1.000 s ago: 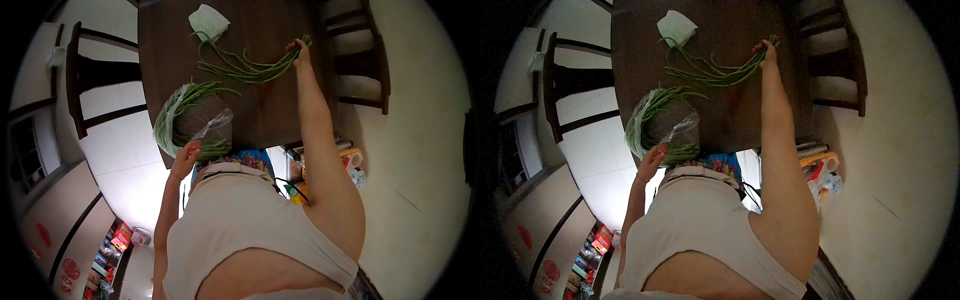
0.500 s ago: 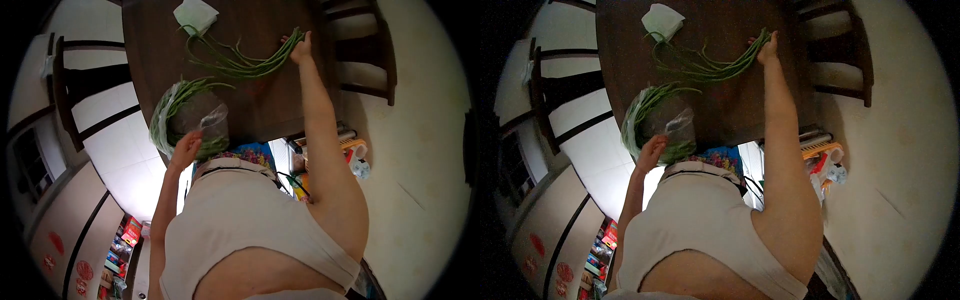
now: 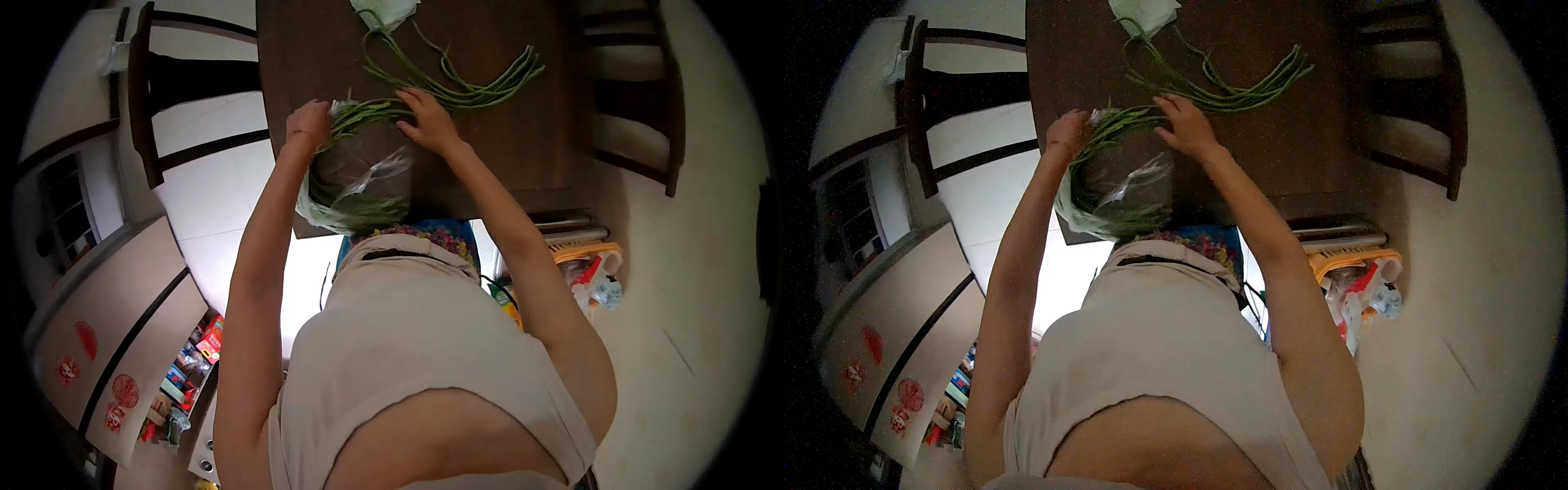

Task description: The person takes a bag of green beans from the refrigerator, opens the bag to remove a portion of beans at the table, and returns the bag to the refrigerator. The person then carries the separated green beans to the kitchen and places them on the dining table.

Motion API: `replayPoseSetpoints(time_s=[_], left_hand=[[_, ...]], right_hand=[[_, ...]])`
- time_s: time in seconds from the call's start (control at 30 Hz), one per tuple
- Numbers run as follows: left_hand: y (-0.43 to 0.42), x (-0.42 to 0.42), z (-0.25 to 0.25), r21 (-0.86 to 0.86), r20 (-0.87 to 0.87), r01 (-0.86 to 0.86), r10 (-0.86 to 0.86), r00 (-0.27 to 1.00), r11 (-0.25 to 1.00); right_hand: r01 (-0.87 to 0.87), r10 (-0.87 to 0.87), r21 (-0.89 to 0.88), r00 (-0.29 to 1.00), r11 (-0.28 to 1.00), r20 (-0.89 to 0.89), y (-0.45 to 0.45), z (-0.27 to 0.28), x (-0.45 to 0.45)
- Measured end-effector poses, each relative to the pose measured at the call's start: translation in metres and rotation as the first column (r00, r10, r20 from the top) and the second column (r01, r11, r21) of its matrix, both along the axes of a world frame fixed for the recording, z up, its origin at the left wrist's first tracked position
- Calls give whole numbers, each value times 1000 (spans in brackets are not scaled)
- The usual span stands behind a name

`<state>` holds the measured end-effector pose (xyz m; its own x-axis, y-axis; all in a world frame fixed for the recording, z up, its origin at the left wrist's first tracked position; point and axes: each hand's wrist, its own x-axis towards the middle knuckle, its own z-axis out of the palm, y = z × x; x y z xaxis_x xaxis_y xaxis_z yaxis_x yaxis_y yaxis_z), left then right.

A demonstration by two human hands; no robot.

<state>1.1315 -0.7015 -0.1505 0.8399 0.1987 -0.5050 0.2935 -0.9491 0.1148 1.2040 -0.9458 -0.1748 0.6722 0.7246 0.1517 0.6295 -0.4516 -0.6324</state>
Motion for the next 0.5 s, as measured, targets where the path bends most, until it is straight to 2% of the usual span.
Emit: replayPoseSetpoints(time_s=[0.03,0.13,0.23,0.27,0.33,0.43,0.5], left_hand=[[3,0,1,-12,28,6,-6,1000,1000],[-5,-1,30,-79,263,-47,67,963,996],[-11,0,50,-158,433,-48,113,894,986],[-12,0,54,-227,476,-63,167,863,972],[-12,-2,60,-369,540,-86,289,790,926],[-14,-5,77,-577,421,-156,456,784,802],[-24,-12,95,-623,376,-138,450,810,770]], right_hand=[[-34,34,0,998,999,52,9,-6,-5],[-146,148,-220,989,965,-7,31,-15,-13],[-125,81,-449,990,885,-116,41,-11,-19],[-118,64,-471,989,874,-130,43,-7,-23],[-114,33,-519,986,847,-162,44,35,-40],[-73,0,-344,978,936,-209,49,81,-79],[-73,59,-76,982,994,-180,56,79,-100]])
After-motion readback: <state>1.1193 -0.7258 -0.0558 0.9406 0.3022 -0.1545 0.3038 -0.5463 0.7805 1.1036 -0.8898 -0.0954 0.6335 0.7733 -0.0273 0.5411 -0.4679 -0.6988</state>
